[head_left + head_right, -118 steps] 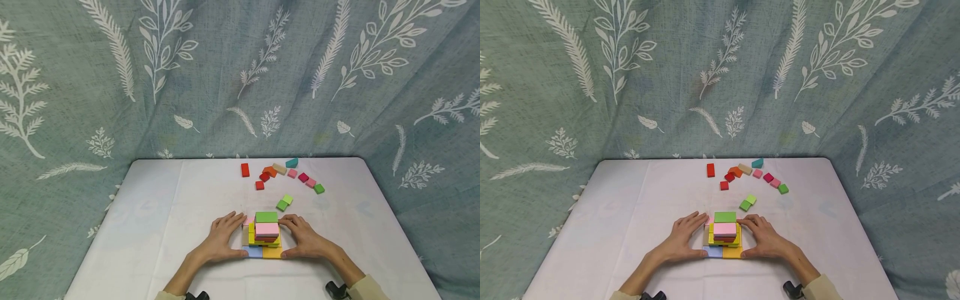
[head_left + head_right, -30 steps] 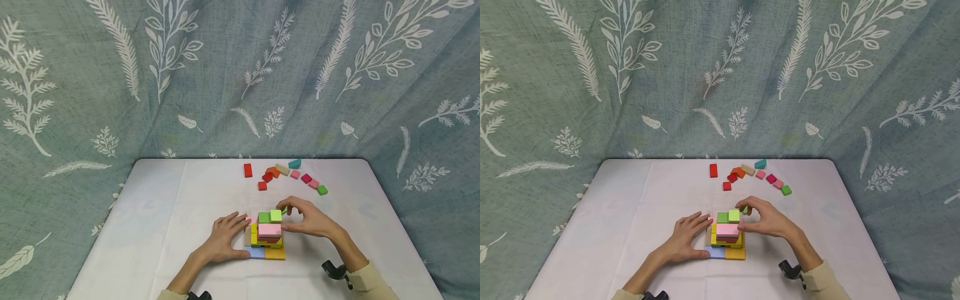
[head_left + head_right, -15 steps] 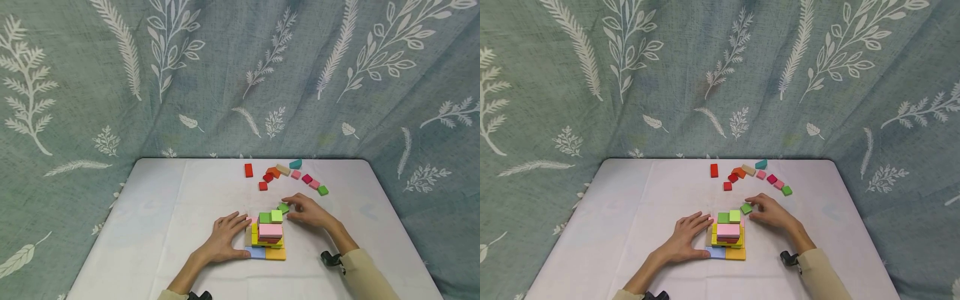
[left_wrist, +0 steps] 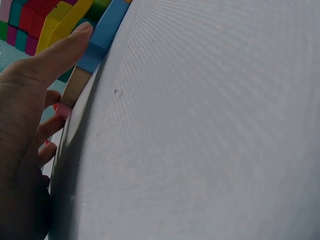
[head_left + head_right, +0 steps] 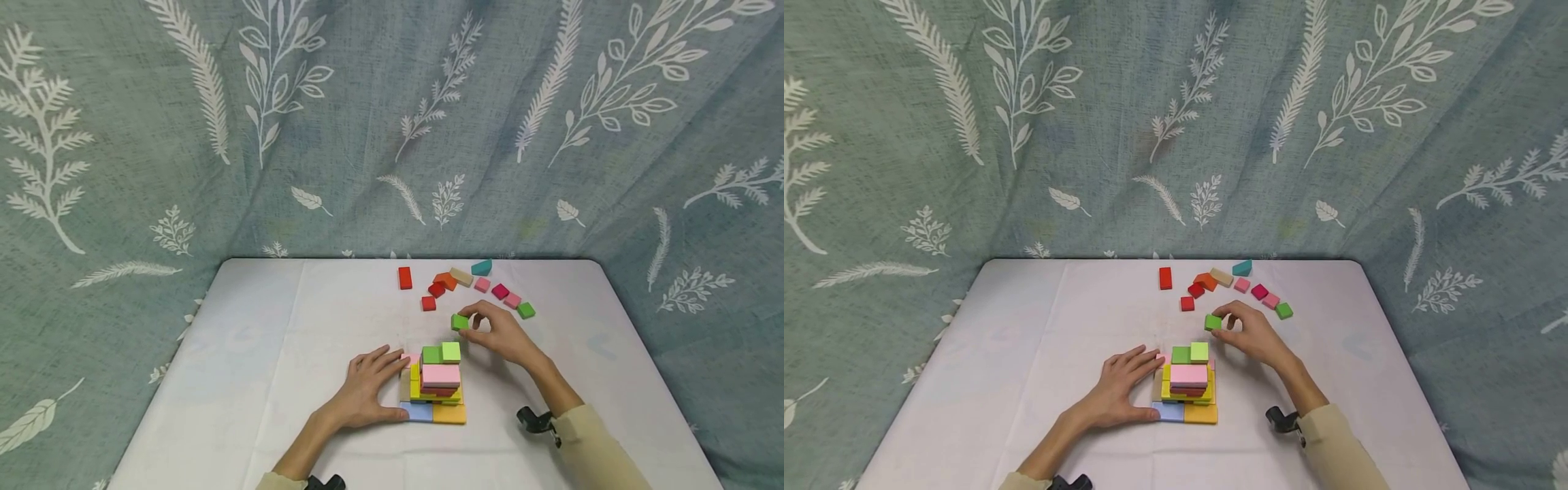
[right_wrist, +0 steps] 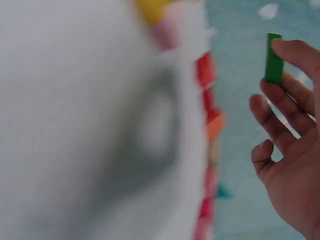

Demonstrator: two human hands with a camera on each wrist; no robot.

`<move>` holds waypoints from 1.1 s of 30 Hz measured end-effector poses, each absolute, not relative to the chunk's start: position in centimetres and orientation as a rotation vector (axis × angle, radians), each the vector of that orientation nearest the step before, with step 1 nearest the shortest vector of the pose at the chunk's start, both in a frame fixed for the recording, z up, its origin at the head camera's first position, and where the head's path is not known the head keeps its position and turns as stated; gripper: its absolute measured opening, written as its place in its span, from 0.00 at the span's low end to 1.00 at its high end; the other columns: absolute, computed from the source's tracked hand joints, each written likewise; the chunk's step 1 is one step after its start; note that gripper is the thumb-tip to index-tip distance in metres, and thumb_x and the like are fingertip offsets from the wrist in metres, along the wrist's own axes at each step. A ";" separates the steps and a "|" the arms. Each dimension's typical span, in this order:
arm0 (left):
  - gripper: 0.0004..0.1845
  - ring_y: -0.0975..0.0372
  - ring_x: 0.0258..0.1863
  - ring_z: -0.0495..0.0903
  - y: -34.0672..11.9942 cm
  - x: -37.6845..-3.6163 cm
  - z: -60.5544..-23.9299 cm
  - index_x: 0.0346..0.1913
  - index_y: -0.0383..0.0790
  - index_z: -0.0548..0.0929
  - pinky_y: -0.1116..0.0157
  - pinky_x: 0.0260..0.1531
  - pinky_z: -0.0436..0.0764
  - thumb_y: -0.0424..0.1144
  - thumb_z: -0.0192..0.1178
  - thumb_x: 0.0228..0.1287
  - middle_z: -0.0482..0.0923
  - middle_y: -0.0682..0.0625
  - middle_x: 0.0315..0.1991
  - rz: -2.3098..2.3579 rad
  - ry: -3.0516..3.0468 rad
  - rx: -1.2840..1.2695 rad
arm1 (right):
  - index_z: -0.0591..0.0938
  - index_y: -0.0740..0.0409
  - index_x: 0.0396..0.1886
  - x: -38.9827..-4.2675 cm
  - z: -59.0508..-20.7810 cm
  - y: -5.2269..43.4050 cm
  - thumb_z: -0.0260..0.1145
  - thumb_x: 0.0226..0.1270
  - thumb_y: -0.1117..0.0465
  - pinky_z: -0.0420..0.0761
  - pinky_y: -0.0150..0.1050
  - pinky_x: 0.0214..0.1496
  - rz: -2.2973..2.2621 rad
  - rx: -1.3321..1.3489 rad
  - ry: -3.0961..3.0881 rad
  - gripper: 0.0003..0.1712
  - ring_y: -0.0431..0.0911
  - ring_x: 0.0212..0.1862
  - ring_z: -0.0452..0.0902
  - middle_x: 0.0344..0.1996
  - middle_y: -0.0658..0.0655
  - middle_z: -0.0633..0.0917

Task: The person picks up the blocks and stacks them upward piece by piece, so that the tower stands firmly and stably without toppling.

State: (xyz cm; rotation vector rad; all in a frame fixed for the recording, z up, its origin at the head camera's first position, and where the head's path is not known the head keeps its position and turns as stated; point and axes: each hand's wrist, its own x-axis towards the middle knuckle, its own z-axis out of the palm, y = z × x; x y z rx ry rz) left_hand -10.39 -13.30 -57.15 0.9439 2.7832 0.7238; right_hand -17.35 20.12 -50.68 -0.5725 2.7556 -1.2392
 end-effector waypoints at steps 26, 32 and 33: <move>0.54 0.52 0.79 0.47 -13.5 -10.5 -57.2 0.79 0.56 0.59 0.42 0.69 0.50 0.76 0.60 0.53 0.56 0.56 0.79 0.763 2.775 0.985 | 0.83 0.38 0.53 -12.3 -45.4 15.5 0.75 0.61 0.52 0.77 0.46 0.55 -1.137 -1.031 2.693 0.20 0.37 0.50 0.72 0.48 0.36 0.81; 0.53 0.52 0.79 0.47 -13.5 -10.4 -57.2 0.79 0.56 0.60 0.41 0.69 0.50 0.75 0.62 0.53 0.56 0.55 0.79 0.762 2.782 0.984 | 0.83 0.38 0.52 -12.1 -45.7 15.3 0.75 0.61 0.49 0.75 0.50 0.59 -1.103 -1.003 2.741 0.20 0.38 0.53 0.71 0.49 0.37 0.81; 0.53 0.52 0.79 0.47 -13.5 -10.4 -57.2 0.79 0.56 0.60 0.41 0.69 0.51 0.75 0.62 0.53 0.56 0.56 0.79 0.756 2.785 0.982 | 0.83 0.38 0.52 -12.0 -45.7 15.3 0.75 0.61 0.48 0.75 0.51 0.59 -1.098 -1.006 2.746 0.20 0.38 0.54 0.72 0.49 0.37 0.81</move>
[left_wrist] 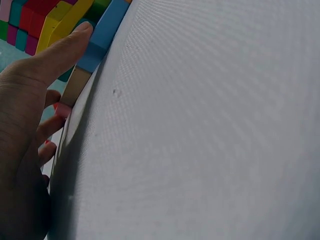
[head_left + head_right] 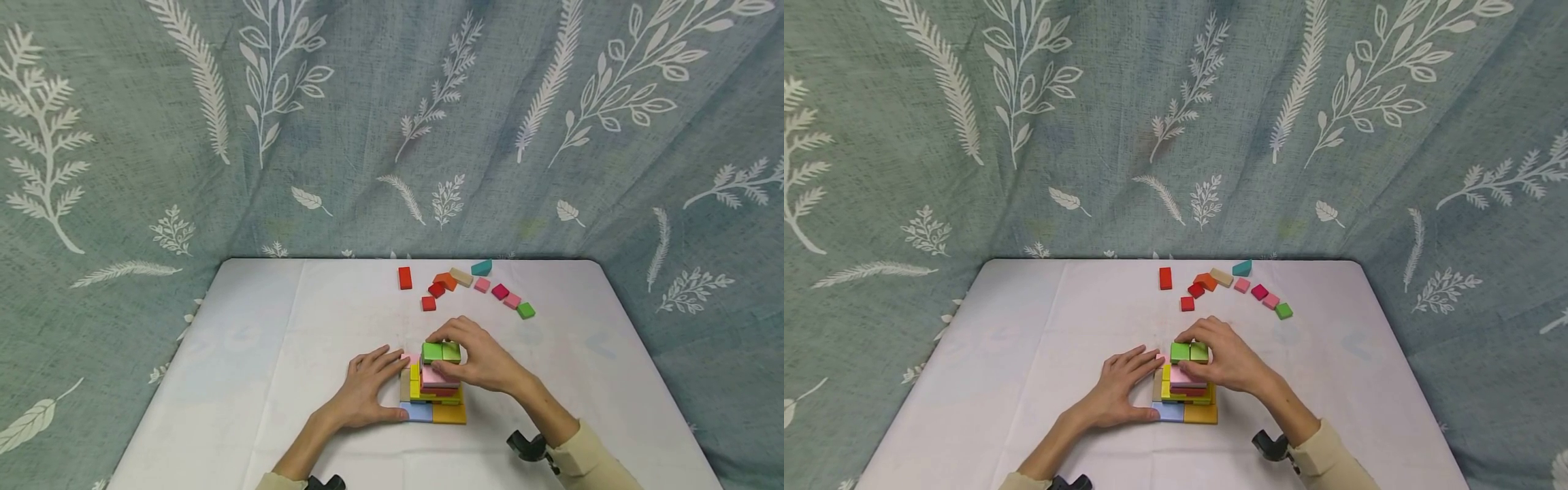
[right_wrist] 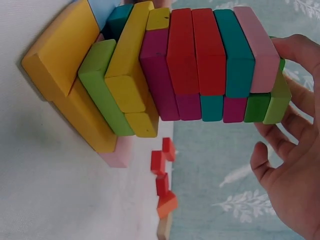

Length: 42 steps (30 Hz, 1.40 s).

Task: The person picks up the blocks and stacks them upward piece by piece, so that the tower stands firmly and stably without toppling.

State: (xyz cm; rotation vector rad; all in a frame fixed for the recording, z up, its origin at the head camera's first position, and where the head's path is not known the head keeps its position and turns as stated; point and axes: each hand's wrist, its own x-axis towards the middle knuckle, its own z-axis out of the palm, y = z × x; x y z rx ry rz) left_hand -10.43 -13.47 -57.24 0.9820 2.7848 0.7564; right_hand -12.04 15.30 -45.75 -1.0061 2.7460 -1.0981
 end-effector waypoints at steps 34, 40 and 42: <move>0.53 0.54 0.79 0.47 -13.4 -10.4 -57.0 0.79 0.59 0.59 0.42 0.70 0.50 0.76 0.62 0.52 0.55 0.57 0.79 0.745 2.780 0.927 | 0.84 0.43 0.53 -19.0 -46.9 18.2 0.67 0.70 0.47 0.75 0.46 0.47 -1.437 -0.660 2.655 0.15 0.46 0.46 0.76 0.46 0.45 0.84; 0.54 0.54 0.79 0.46 -13.4 -10.4 -57.1 0.79 0.60 0.59 0.42 0.70 0.50 0.76 0.62 0.52 0.55 0.58 0.79 0.740 2.776 0.933 | 0.85 0.52 0.56 -23.1 -50.7 18.3 0.70 0.68 0.49 0.77 0.43 0.44 -1.301 -0.599 2.636 0.20 0.47 0.44 0.77 0.42 0.48 0.84; 0.54 0.55 0.79 0.46 -13.4 -10.4 -57.1 0.79 0.60 0.58 0.42 0.70 0.50 0.77 0.61 0.52 0.55 0.58 0.79 0.734 2.773 0.938 | 0.84 0.55 0.58 -23.8 -51.8 18.1 0.71 0.68 0.52 0.79 0.42 0.43 -1.265 -0.619 2.627 0.22 0.47 0.42 0.77 0.41 0.50 0.83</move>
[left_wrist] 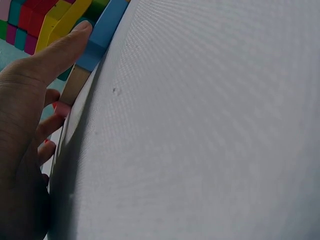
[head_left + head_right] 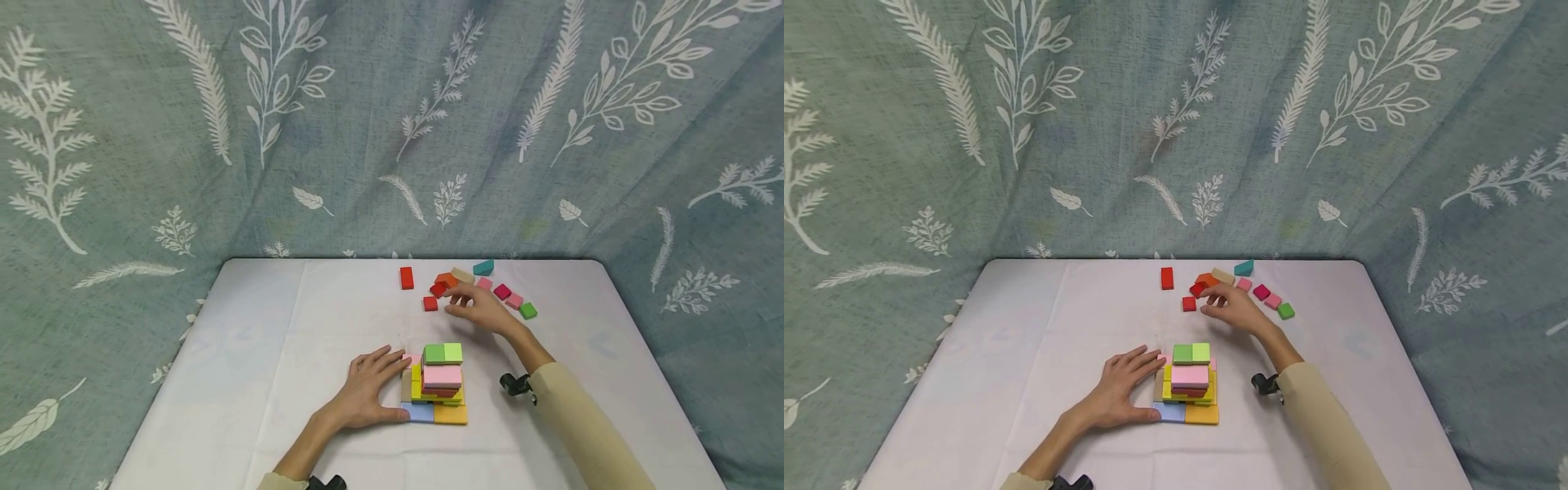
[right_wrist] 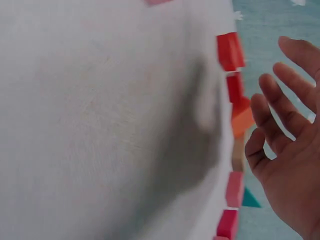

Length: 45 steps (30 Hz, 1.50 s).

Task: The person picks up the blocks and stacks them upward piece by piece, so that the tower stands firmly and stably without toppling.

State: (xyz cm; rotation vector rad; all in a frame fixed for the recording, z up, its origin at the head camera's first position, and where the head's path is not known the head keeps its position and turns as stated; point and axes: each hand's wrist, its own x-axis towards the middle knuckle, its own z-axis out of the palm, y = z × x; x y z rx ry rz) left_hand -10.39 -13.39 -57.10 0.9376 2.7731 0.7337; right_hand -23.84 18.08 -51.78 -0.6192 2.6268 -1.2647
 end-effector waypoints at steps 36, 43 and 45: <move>0.54 0.53 0.79 0.47 -13.4 -10.4 -57.0 0.79 0.59 0.58 0.41 0.69 0.50 0.76 0.62 0.52 0.55 0.57 0.79 0.718 2.778 0.946 | 0.82 0.50 0.57 -22.3 -49.9 16.3 0.72 0.66 0.53 0.79 0.43 0.45 -1.196 -0.706 2.775 0.21 0.45 0.47 0.78 0.51 0.49 0.83; 0.54 0.53 0.79 0.47 -13.4 -10.3 -56.9 0.79 0.59 0.59 0.41 0.69 0.50 0.76 0.63 0.51 0.56 0.57 0.79 0.741 2.772 0.935 | 0.82 0.42 0.58 -18.9 -45.1 17.5 0.73 0.65 0.50 0.78 0.46 0.43 -1.213 -0.806 2.757 0.21 0.43 0.46 0.76 0.48 0.43 0.82; 0.54 0.53 0.79 0.47 -13.4 -10.3 -56.9 0.79 0.58 0.59 0.41 0.69 0.50 0.76 0.63 0.51 0.56 0.57 0.79 0.744 2.772 0.942 | 0.82 0.39 0.57 -17.7 -43.8 17.9 0.73 0.65 0.49 0.77 0.45 0.45 -1.197 -0.823 2.762 0.21 0.41 0.46 0.75 0.46 0.41 0.82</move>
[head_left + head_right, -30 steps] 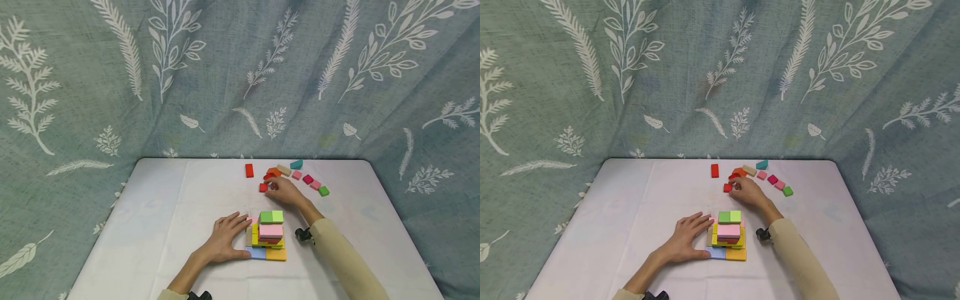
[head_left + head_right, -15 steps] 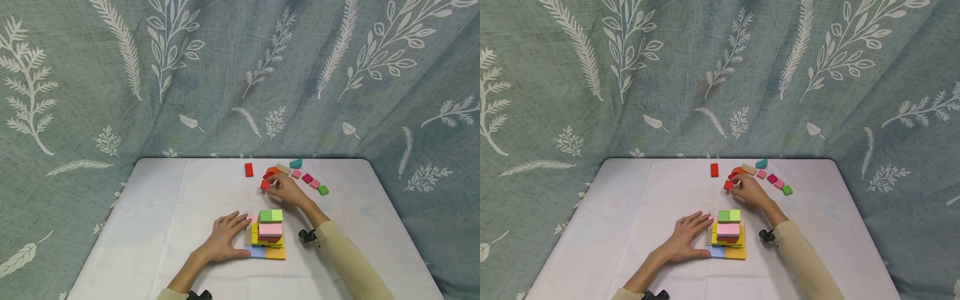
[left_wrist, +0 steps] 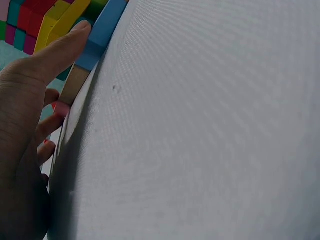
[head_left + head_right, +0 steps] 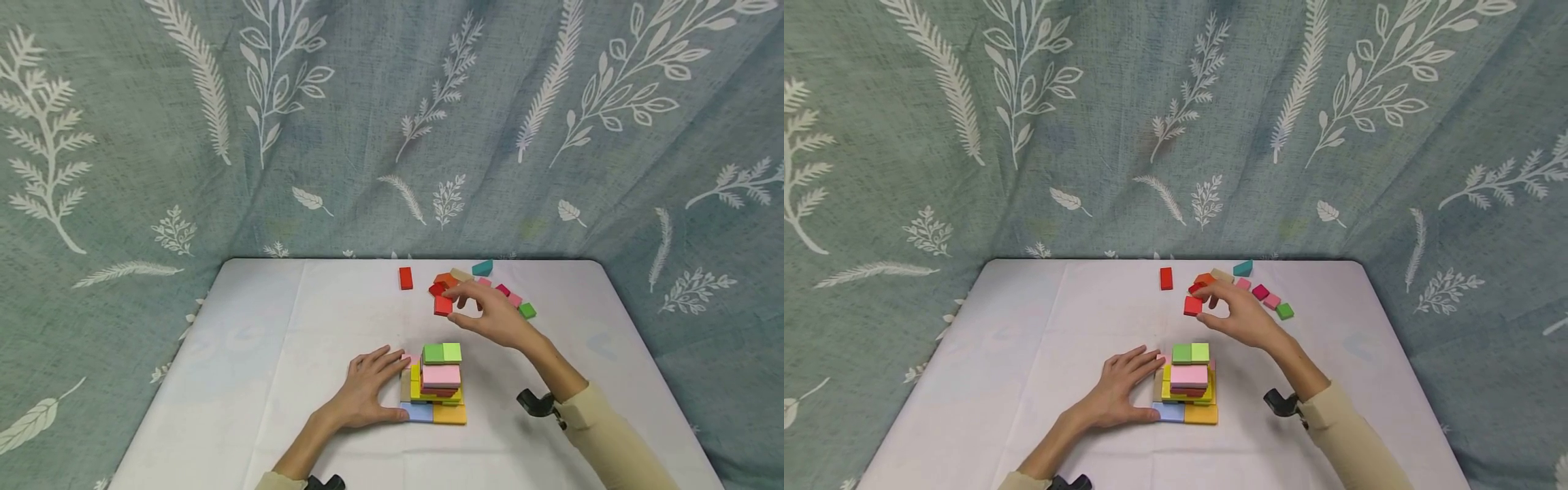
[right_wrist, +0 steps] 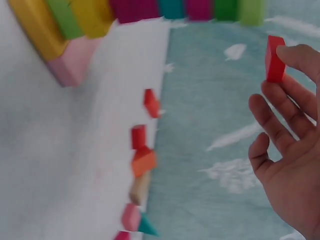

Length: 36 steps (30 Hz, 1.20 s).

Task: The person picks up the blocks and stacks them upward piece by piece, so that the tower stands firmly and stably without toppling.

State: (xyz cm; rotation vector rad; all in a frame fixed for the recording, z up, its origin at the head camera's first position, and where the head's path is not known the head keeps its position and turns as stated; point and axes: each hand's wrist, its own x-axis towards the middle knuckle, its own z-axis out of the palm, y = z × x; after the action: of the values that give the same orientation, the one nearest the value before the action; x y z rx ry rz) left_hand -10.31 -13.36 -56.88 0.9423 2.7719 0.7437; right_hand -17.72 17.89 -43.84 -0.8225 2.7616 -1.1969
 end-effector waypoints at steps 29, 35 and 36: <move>0.55 0.53 0.79 0.47 -13.5 -10.5 -57.2 0.79 0.58 0.59 0.41 0.69 0.51 0.78 0.60 0.51 0.55 0.58 0.79 0.738 2.784 0.970 | 0.82 0.33 0.51 -10.6 -41.5 19.4 0.77 0.60 0.51 0.79 0.36 0.45 -1.014 -0.977 2.448 0.20 0.41 0.44 0.76 0.43 0.36 0.81; 0.55 0.54 0.79 0.47 -13.4 -10.4 -57.3 0.79 0.59 0.58 0.42 0.69 0.51 0.79 0.59 0.51 0.54 0.58 0.79 0.723 2.789 0.963 | 0.80 0.38 0.49 -10.3 -42.0 19.2 0.77 0.60 0.54 0.79 0.35 0.45 -0.983 -0.915 2.489 0.19 0.42 0.43 0.76 0.40 0.37 0.80; 0.55 0.54 0.79 0.47 -13.4 -10.4 -57.3 0.79 0.59 0.58 0.42 0.69 0.51 0.79 0.59 0.51 0.54 0.59 0.79 0.721 2.788 0.961 | 0.80 0.39 0.48 -10.3 -42.1 19.2 0.77 0.61 0.54 0.79 0.35 0.45 -0.981 -0.900 2.494 0.19 0.42 0.42 0.76 0.39 0.37 0.80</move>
State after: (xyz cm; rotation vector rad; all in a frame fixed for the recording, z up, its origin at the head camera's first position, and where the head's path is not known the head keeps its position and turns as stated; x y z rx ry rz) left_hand -10.45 -13.41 -57.28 0.9613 2.7882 0.7214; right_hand -10.27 19.18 -42.09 -0.9002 2.4940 -0.9813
